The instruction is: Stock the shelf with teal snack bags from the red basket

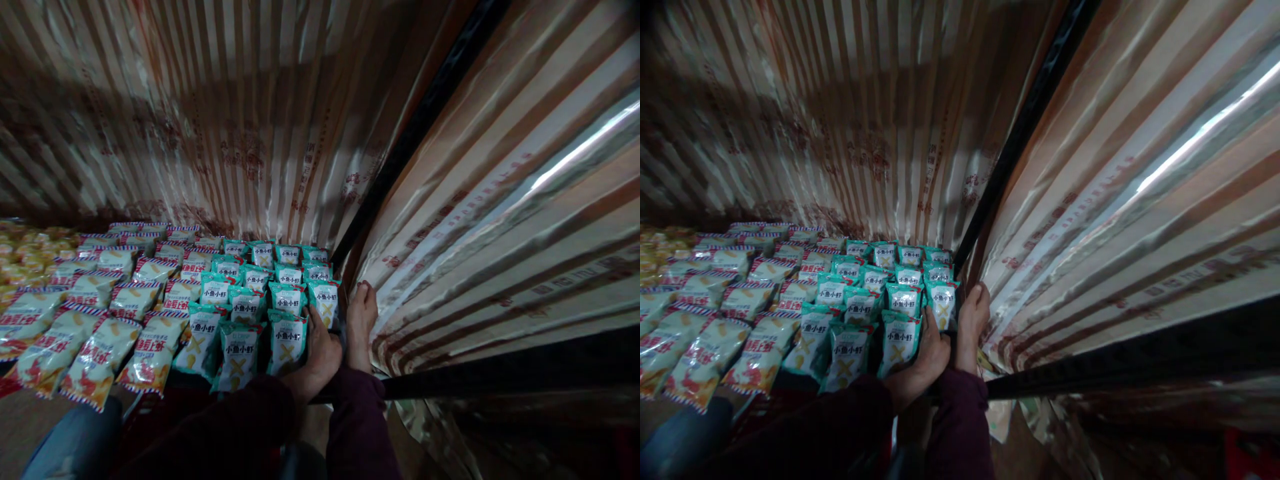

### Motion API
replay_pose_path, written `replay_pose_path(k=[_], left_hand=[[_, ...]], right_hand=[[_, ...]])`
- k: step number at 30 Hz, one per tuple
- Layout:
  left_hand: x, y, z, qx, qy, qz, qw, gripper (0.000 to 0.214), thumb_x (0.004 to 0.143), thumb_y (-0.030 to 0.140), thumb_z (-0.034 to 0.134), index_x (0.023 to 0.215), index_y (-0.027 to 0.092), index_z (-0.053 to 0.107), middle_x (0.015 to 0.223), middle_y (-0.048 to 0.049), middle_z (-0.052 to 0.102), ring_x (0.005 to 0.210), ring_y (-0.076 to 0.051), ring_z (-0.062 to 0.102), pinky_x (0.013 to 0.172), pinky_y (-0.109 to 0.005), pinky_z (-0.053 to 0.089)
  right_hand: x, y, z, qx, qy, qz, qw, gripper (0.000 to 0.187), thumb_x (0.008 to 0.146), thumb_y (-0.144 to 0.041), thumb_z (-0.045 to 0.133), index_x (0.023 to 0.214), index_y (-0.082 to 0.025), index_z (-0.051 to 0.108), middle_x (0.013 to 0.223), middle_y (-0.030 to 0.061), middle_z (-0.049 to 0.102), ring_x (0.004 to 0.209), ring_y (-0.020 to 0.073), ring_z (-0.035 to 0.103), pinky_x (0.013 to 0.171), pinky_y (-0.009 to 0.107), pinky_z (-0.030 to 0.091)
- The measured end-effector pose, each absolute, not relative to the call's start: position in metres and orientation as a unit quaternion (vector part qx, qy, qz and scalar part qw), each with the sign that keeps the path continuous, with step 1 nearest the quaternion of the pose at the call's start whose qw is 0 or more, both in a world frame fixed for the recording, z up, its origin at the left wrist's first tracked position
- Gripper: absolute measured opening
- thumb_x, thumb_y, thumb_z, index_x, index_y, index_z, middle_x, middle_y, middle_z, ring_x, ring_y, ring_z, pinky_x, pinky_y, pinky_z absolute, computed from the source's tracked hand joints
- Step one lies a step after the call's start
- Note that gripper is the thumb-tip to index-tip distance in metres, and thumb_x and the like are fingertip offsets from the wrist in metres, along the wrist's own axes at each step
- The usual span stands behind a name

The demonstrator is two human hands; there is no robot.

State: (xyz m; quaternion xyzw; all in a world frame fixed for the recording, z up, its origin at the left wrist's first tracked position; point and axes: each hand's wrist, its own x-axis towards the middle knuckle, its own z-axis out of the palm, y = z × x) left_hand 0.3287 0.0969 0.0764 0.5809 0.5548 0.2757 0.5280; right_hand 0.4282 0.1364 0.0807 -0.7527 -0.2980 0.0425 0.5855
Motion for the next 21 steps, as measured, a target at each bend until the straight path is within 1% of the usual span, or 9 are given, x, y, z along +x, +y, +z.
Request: replay_pose_path(k=[2, 4, 7, 9, 13, 16, 19, 21], left_hand=[[0.327, 0.094, 0.079, 0.576, 0.553, 0.271, 0.537, 0.086, 0.069, -0.001, 0.043, 0.149, -0.004, 0.012, 0.159, -0.019, 0.005, 0.147, -0.023, 0.002, 0.122, -0.029, 0.007], [0.325, 0.092, 0.08, 0.576, 0.55, 0.266, 0.543, 0.086, 0.069, -0.001, 0.044, 0.149, -0.005, 0.01, 0.158, -0.0203, 0.006, 0.147, -0.023, 0.003, 0.122, -0.029, 0.007], [0.323, 0.09, 0.079, 0.579, 0.541, 0.266, 0.548, 0.087, 0.07, -0.001, 0.044, 0.15, -0.002, 0.011, 0.158, -0.0188, 0.01, 0.147, -0.021, 0.005, 0.121, -0.028, 0.009], [0.322, 0.091, 0.078, 0.579, 0.54, 0.273, 0.547, 0.087, 0.069, -0.001, 0.044, 0.15, 0.0, 0.011, 0.159, -0.0173, 0.01, 0.147, -0.021, 0.005, 0.121, -0.028, 0.009], [0.321, 0.091, 0.077, 0.582, 0.541, 0.27, 0.544, 0.088, 0.068, -0.001, 0.045, 0.15, 0.002, 0.015, 0.159, -0.0162, 0.01, 0.147, -0.022, 0.007, 0.121, -0.028, 0.009], [0.319, 0.091, 0.078, 0.59, 0.536, 0.261, 0.544, 0.088, 0.067, -0.001, 0.045, 0.15, 0.004, 0.017, 0.159, -0.0147, 0.012, 0.147, -0.021, 0.009, 0.121, -0.028, 0.008], [0.316, 0.092, 0.077, 0.606, 0.524, 0.256, 0.541, 0.085, 0.068, -0.001, 0.045, 0.149, 0.002, 0.018, 0.159, -0.0174, 0.014, 0.147, -0.022, 0.01, 0.121, -0.029, 0.01], [0.315, 0.093, 0.073, 0.613, 0.517, 0.26, 0.537, 0.085, 0.068, 0.0, 0.046, 0.149, 0.003, 0.018, 0.158, -0.0171, 0.017, 0.147, -0.022, 0.012, 0.121, -0.029, 0.012]], right_hand=[[0.415, 0.124, 0.086, -0.753, -0.296, 0.03, 0.588, 0.065, 0.089, -0.058, 0.03, 0.127, -0.012, 0.056, 0.128, 0.0172, 0.059, 0.119, 0.0272, 0.052, 0.102, 0.041, 0.036], [0.404, 0.112, 0.087, -0.748, -0.298, 0.02, 0.592, 0.064, 0.088, -0.057, 0.032, 0.127, -0.011, 0.056, 0.129, 0.0175, 0.059, 0.121, 0.0272, 0.052, 0.103, 0.041, 0.037], [0.395, 0.096, 0.083, -0.749, -0.291, 0.015, 0.595, 0.06, 0.088, -0.053, 0.033, 0.123, -0.012, 0.058, 0.128, 0.0172, 0.06, 0.121, 0.0269, 0.052, 0.102, 0.042, 0.038], [0.393, 0.089, 0.077, -0.757, -0.29, 0.033, 0.584, 0.06, 0.086, -0.053, 0.034, 0.122, -0.012, 0.059, 0.126, 0.0171, 0.061, 0.119, 0.0273, 0.054, 0.102, 0.042, 0.039], [0.395, 0.082, 0.066, -0.774, -0.297, 0.065, 0.555, 0.065, 0.083, -0.055, 0.033, 0.121, -0.009, 0.06, 0.125, 0.0195, 0.062, 0.119, 0.0295, 0.054, 0.101, 0.044, 0.04], [0.398, 0.082, 0.06, -0.779, -0.316, 0.091, 0.534, 0.067, 0.083, -0.057, 0.033, 0.121, -0.01, 0.061, 0.126, 0.0185, 0.062, 0.12, 0.0292, 0.054, 0.101, 0.044, 0.04], [0.399, 0.082, 0.055, -0.773, -0.34, 0.119, 0.522, 0.069, 0.083, -0.06, 0.032, 0.122, -0.01, 0.06, 0.128, 0.0184, 0.06, 0.121, 0.0284, 0.053, 0.104, 0.043, 0.038], [0.399, 0.082, 0.051, -0.77, -0.344, 0.123, 0.523, 0.07, 0.083, -0.06, 0.032, 0.123, -0.01, 0.06, 0.13, 0.0187, 0.059, 0.123, 0.0281, 0.053, 0.105, 0.043, 0.037]])
